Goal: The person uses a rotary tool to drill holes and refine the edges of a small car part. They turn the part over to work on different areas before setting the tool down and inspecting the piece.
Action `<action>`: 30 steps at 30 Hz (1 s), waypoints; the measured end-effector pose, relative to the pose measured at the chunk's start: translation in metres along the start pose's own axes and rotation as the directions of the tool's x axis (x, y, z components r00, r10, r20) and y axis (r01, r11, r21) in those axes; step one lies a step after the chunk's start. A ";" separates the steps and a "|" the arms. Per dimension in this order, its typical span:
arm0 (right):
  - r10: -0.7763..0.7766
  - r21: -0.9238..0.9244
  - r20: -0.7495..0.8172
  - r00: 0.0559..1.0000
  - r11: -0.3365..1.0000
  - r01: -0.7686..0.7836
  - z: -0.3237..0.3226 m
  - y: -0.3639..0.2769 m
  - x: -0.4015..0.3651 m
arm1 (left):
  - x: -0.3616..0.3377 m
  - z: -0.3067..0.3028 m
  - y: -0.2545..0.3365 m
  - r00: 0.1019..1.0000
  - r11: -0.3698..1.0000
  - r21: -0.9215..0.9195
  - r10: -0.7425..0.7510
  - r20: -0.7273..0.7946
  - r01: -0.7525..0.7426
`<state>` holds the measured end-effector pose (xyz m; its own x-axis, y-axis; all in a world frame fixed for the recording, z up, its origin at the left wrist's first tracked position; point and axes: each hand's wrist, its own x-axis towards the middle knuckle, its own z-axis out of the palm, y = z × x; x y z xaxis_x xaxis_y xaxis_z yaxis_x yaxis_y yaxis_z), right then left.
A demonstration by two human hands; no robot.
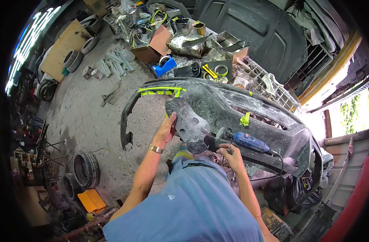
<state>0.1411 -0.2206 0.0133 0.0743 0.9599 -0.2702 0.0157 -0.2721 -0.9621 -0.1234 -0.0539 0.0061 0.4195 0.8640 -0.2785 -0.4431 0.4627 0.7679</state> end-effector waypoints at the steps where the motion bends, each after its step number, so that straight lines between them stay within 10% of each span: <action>1: 0.068 -0.008 -0.032 0.997 0.998 -0.068 -0.002 -0.003 -0.004 | 0.003 0.005 0.007 1.000 1.000 -0.013 -0.021 -0.007 0.021; 19: 0.158 0.095 -0.381 0.911 0.987 -0.131 0.065 0.015 -0.034 | 0.080 -0.014 0.024 0.898 0.934 0.083 -0.356 0.258 0.347; 30: 0.183 0.232 -0.475 0.861 0.970 -0.077 0.099 -0.062 -0.013 | 0.102 -0.031 0.015 0.709 0.774 -0.184 -0.420 0.566 0.606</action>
<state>0.0407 -0.2092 0.0728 0.5409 0.7444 -0.3916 -0.2222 -0.3225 -0.9201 -0.1111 0.0475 -0.0289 0.9324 0.3055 -0.1933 -0.2344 0.9180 0.3198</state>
